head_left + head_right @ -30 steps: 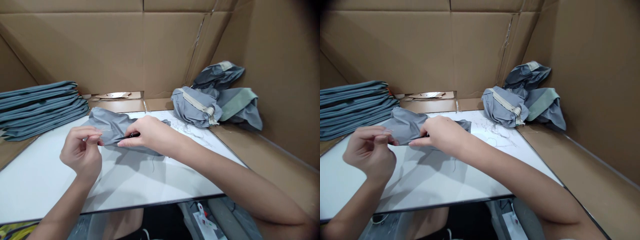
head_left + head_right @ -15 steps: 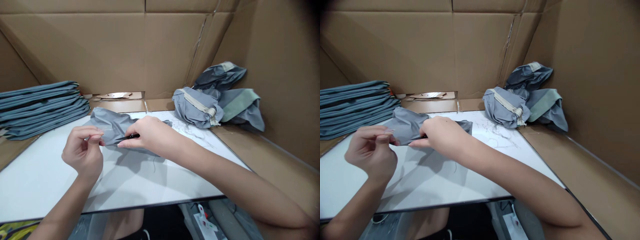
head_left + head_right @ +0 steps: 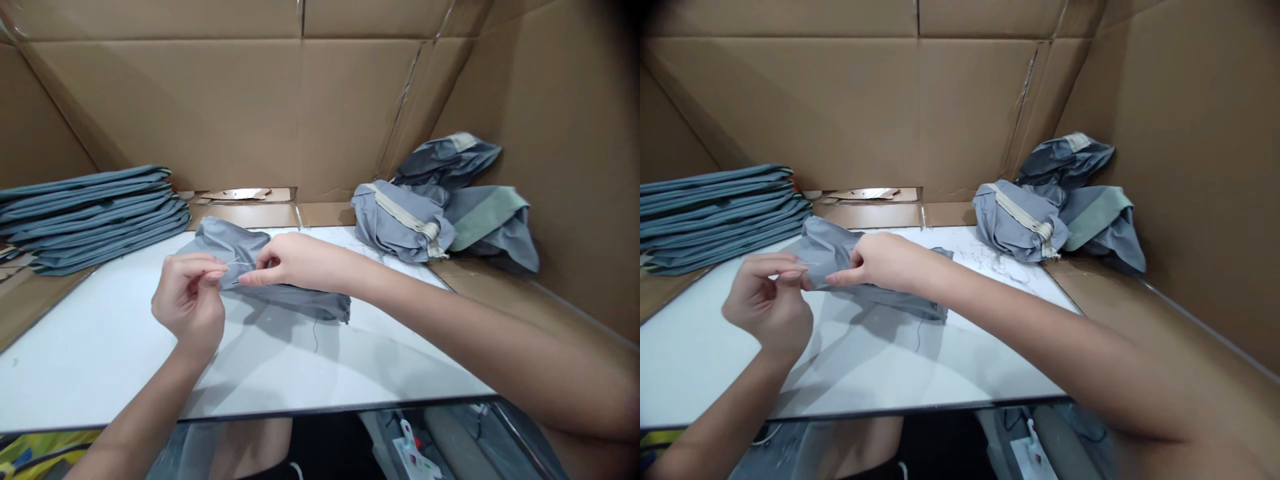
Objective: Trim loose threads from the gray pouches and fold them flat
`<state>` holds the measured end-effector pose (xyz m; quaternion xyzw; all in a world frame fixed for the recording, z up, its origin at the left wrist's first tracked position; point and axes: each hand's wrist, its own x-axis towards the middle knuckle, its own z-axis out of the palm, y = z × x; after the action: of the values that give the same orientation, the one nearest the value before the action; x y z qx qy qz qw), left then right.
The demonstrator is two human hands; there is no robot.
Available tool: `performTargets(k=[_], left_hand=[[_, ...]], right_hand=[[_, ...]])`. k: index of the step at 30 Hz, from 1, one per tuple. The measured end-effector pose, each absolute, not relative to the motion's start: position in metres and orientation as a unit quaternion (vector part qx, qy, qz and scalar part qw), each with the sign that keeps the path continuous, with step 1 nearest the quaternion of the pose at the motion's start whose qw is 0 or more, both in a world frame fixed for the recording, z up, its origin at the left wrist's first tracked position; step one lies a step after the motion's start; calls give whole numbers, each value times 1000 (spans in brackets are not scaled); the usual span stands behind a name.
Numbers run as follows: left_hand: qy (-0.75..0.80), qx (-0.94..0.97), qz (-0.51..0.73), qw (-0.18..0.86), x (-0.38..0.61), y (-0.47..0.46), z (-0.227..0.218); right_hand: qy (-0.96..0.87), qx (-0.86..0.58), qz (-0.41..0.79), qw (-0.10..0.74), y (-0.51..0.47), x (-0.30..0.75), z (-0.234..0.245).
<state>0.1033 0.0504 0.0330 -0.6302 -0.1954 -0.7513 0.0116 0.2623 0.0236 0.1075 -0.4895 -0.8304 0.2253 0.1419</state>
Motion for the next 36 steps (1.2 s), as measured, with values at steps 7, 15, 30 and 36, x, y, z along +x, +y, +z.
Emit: performTargets(k=[7,15,30,36], left_hand=[[-256,-630,-733,23,102,48,31],[-243,-637,-730,51,102,47,34],[-229,-673,-702,27,110,56,50],[-211,-675,-704,62,118,60,57]], right_hand=[[-827,-505,190,155,12,257,106],[-815,-510,223,160,18,258,100],[-781,-585,-121,183,-24,257,100],[-774,-601,-160,116,-21,250,102]])
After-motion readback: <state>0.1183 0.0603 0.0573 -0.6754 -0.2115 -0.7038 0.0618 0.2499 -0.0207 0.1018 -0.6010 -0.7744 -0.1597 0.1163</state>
